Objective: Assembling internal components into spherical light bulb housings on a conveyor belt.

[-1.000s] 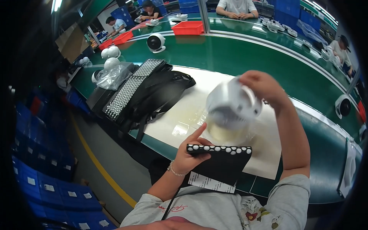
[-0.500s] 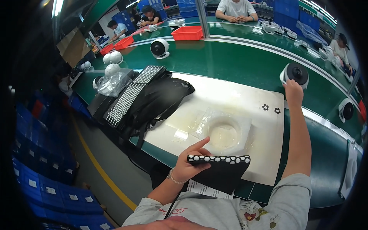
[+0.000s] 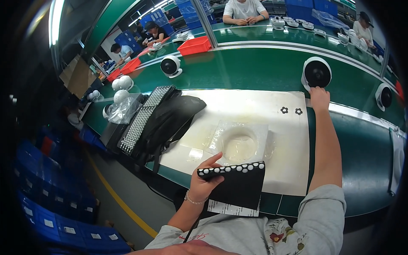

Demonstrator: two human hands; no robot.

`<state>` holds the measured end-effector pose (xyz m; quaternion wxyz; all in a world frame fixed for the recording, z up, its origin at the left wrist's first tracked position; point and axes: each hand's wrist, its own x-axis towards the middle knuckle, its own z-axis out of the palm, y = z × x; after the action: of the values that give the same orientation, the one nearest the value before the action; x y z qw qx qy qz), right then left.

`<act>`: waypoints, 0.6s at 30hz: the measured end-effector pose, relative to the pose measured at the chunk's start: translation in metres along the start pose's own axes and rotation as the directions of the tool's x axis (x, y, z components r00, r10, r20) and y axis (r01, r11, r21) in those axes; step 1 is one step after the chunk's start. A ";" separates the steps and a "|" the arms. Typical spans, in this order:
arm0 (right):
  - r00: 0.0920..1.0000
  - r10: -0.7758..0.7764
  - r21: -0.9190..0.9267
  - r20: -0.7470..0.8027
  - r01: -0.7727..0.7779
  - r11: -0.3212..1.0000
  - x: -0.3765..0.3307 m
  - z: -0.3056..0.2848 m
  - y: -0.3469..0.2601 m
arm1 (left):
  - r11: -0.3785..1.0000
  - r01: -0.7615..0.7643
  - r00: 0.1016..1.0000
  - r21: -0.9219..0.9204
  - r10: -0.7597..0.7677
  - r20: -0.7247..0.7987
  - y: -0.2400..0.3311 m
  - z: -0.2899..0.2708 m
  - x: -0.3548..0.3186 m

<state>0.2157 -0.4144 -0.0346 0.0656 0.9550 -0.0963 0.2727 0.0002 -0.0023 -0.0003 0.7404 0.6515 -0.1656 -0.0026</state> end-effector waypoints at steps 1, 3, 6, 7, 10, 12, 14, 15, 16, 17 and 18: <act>0.997 0.058 0.023 0.042 -0.059 0.998 0.000 0.000 0.001 | 1.000 0.001 1.000 -0.010 -0.001 0.000 0.000 0.000 0.000; 0.990 0.115 0.035 0.083 -0.119 0.992 0.001 0.002 0.002 | 1.000 0.024 1.000 -0.010 -0.024 -0.009 0.001 0.001 -0.001; 0.970 0.186 0.039 0.156 -0.194 0.980 0.000 0.005 0.005 | 0.999 0.030 0.999 0.013 -0.030 -0.020 -0.001 0.000 -0.002; 0.962 0.201 0.033 0.187 -0.210 0.977 0.000 0.007 0.006 | 0.999 0.013 1.000 0.036 -0.012 -0.023 -0.002 0.000 -0.002; 0.964 0.232 0.035 0.129 -0.238 0.971 -0.002 0.015 0.009 | 0.998 0.017 1.000 0.053 -0.018 0.017 -0.003 -0.003 -0.002; 0.977 0.195 0.090 0.084 -0.202 0.975 -0.002 0.012 0.005 | 0.999 0.004 1.000 0.046 -0.005 0.007 -0.002 -0.002 -0.002; 0.987 0.159 0.142 0.037 -0.163 0.976 -0.002 0.006 0.000 | 0.999 -0.008 1.000 0.039 0.008 -0.003 0.000 0.000 -0.001; 0.995 0.088 0.239 -0.054 -0.073 0.968 -0.002 0.001 -0.004 | 0.999 -0.002 1.000 0.033 0.002 0.006 0.002 0.001 0.000; 0.988 0.025 0.326 -0.151 0.026 0.945 -0.002 -0.003 -0.008 | 1.000 0.003 1.000 0.027 -0.004 0.014 0.002 0.002 0.000; 0.988 0.025 0.326 -0.150 0.025 0.945 -0.003 -0.009 -0.013 | 1.000 0.005 1.000 0.027 -0.005 0.014 0.001 0.001 0.000; 0.978 -0.005 0.379 -0.209 0.085 0.921 -0.003 -0.015 -0.018 | 1.000 -0.008 1.000 0.016 0.008 0.021 0.000 0.000 0.000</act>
<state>0.2093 -0.3937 -0.0252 -0.1081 0.9182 -0.0113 0.3810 0.0001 -0.0020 -0.0009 0.7334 0.6567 -0.1759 -0.0051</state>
